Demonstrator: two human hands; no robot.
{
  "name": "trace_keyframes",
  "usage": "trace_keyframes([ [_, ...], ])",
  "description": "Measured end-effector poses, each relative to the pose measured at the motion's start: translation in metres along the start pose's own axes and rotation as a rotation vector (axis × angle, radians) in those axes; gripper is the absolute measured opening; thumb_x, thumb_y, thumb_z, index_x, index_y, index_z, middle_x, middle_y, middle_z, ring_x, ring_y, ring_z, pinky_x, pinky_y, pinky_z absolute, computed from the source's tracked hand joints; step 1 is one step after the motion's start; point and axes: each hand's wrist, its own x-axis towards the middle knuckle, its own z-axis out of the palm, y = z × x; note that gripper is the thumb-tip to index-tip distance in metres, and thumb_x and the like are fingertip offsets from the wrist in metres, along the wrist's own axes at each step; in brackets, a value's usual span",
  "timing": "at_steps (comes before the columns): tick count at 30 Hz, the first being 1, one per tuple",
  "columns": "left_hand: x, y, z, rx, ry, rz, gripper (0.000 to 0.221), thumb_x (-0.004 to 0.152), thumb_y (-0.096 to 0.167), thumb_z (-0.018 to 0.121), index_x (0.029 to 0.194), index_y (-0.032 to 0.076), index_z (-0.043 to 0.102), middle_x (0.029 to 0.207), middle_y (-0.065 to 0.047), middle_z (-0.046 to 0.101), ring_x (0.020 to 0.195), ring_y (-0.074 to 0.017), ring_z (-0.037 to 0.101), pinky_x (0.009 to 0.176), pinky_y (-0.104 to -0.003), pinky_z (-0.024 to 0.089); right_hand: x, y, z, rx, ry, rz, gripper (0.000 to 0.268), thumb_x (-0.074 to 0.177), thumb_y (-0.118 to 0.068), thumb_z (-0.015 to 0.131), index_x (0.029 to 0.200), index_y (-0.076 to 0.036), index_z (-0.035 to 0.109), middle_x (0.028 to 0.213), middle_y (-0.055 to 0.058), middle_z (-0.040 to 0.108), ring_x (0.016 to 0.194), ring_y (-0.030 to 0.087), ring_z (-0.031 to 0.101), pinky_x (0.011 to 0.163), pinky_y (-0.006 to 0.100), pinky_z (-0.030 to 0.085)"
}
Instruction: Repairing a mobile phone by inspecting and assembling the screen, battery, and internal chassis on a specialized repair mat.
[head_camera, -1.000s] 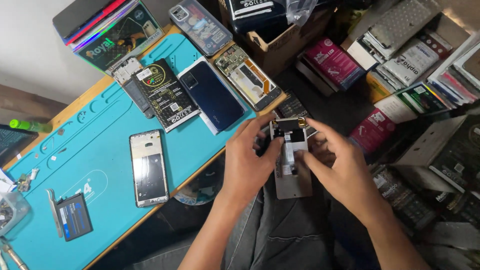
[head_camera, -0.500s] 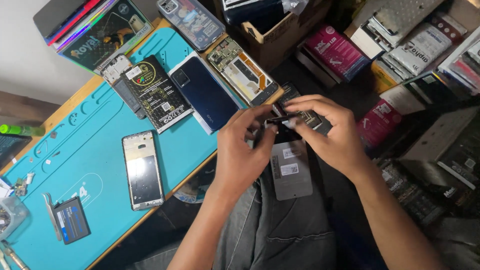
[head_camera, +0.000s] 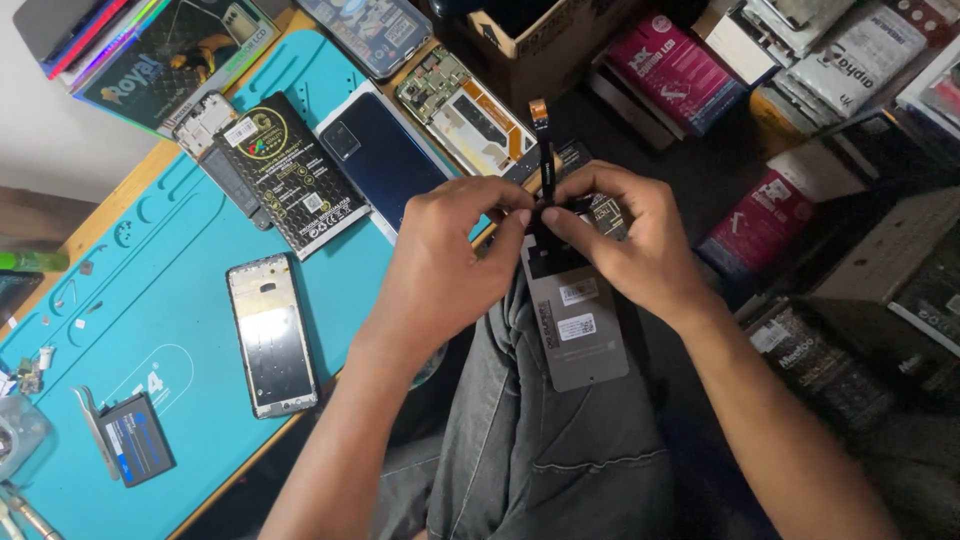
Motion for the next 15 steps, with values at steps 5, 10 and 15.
trace_keyframes([
  [5,0.008,0.003,-0.008,0.002,-0.075,0.032,0.016,0.100,-0.002,0.064,0.103,0.006,0.077,0.085,-0.012,0.077,0.085,-0.0323,0.080,0.077,-0.044,0.063,0.004,-0.001,0.003,0.001,0.001,-0.016,0.006,0.096,0.001,0.081,0.100,0.001,0.077,0.093,0.016,0.074,0.107,0.025,0.071,0.091,0.044,0.053],
  [10,0.012,0.002,-0.012,0.004,-0.161,0.057,0.015,0.102,-0.004,0.060,0.105,0.001,0.074,0.089,-0.018,0.075,0.090,-0.0374,0.079,0.079,-0.048,0.062,0.005,0.001,0.005,0.010,0.004,-0.036,0.008,0.095,0.001,0.084,0.098,0.000,0.076,0.090,0.014,0.073,0.102,0.025,0.071,0.090,0.041,0.052],
  [15,0.012,0.004,-0.009,0.059,-0.154,0.049,0.009,0.091,-0.003,0.066,0.099,-0.001,0.071,0.095,-0.013,0.075,0.081,-0.0282,0.072,0.072,-0.039,0.056,0.004,-0.009,0.003,-0.052,-0.058,0.022,0.010,0.097,0.000,0.078,0.105,0.001,0.072,0.099,0.008,0.073,0.085,0.014,0.065,0.085,0.028,0.051],
])
